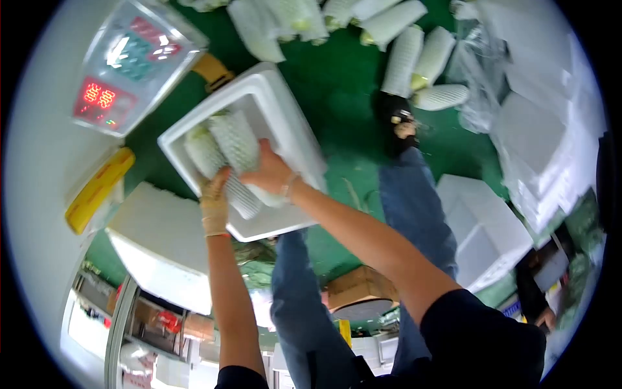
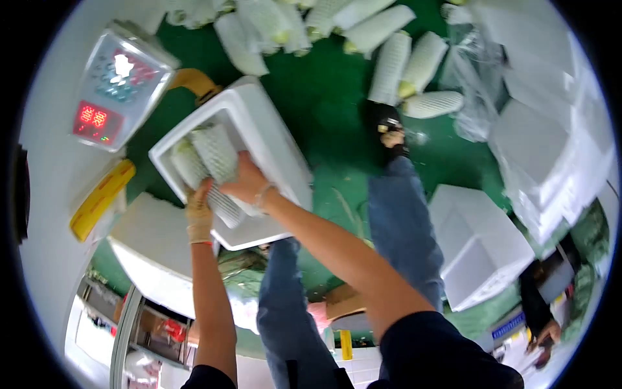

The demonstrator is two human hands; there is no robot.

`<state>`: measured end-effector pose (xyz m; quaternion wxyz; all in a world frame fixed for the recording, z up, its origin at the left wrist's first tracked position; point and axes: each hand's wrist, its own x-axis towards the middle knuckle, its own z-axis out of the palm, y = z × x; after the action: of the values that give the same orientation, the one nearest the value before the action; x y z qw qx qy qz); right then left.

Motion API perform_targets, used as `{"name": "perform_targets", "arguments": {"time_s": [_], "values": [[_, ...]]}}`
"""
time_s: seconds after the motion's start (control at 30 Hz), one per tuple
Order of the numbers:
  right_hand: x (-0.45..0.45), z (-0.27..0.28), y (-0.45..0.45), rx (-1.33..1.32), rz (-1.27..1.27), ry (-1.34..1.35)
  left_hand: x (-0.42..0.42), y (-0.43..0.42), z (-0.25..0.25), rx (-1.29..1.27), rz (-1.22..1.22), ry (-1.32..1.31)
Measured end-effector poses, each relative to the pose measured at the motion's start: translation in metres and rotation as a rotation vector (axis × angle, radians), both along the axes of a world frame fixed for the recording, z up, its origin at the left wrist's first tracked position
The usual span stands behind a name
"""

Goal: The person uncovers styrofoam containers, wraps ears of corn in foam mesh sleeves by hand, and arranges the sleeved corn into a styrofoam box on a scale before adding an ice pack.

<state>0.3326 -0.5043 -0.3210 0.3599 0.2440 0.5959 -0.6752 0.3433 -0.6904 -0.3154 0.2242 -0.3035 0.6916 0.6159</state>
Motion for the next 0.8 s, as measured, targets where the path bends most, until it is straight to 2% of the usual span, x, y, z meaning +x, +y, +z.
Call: {"name": "perform_targets", "arguments": {"time_s": [0.03, 0.07, 0.1, 0.13, 0.17, 0.2, 0.23, 0.27, 0.33, 0.4, 0.43, 0.47, 0.53, 0.6, 0.67, 0.73, 0.77, 0.8], "values": [[0.002, 0.004, -0.007, 0.265, 0.056, 0.066, 0.005, 0.009, -0.002, -0.213, -0.144, 0.124], [0.012, 0.008, -0.018, 0.527, 0.085, 0.228, 0.007, 0.023, 0.004, -0.532, -0.321, 0.289], [0.019, 0.013, -0.022, 0.687, 0.268, 0.464, 0.006, 0.044, 0.023, -0.805, -0.4, 0.458], [0.016, 0.063, 0.004, 0.683, 0.289, 0.682, -0.003, 0.079, 0.066, -0.908, -0.349, 0.447], [0.013, 0.105, 0.039, 0.462, 0.279, 0.713, 0.001, 0.077, 0.072, -0.829, -0.233, 0.433], [0.025, 0.116, 0.064, 0.169, 0.203, 0.61, 0.003, 0.096, 0.089, -1.088, -0.309, 0.639], [0.043, 0.116, 0.092, 0.26, 0.184, 0.611, 0.001, 0.122, 0.102, -0.984, -0.258, 0.608], [0.038, 0.119, 0.139, 0.337, 0.208, 0.495, -0.003, 0.152, 0.113, -0.879, -0.206, 0.58], [0.047, 0.067, 0.225, 0.455, -0.063, 0.335, -0.02, 0.236, 0.113, -0.582, -0.249, 0.477], [0.038, 0.008, 0.311, 0.74, -0.117, 0.088, -0.058, 0.322, 0.088, -0.394, -0.427, 0.421], [0.033, -0.027, 0.345, 1.017, -0.085, 0.257, -0.078, 0.351, 0.046, -0.504, -0.659, 0.585], [0.017, -0.061, 0.379, 1.177, 0.014, 0.353, -0.105, 0.39, 0.02, -0.427, -0.684, 0.499], [-0.016, -0.131, 0.413, 1.252, -0.118, 0.063, -0.149, 0.454, -0.051, -0.576, -0.85, 0.803], [-0.06, -0.147, 0.421, 1.25, -0.2, -0.224, -0.176, 0.493, -0.125, -0.642, -1.052, 0.72], [-0.073, -0.167, 0.421, 1.249, -0.314, -0.245, -0.188, 0.522, -0.144, -0.991, -1.263, 0.471], [-0.059, -0.167, 0.427, 1.183, -0.36, -0.159, -0.199, 0.52, -0.159, -0.867, -1.301, 0.4], [-0.053, -0.157, 0.43, 1.152, -0.338, -0.228, -0.204, 0.516, -0.158, -0.778, -1.326, 0.34], [-0.043, -0.146, 0.428, 1.307, -0.283, -0.132, -0.212, 0.512, -0.155, -0.789, -1.327, 0.357]]}}
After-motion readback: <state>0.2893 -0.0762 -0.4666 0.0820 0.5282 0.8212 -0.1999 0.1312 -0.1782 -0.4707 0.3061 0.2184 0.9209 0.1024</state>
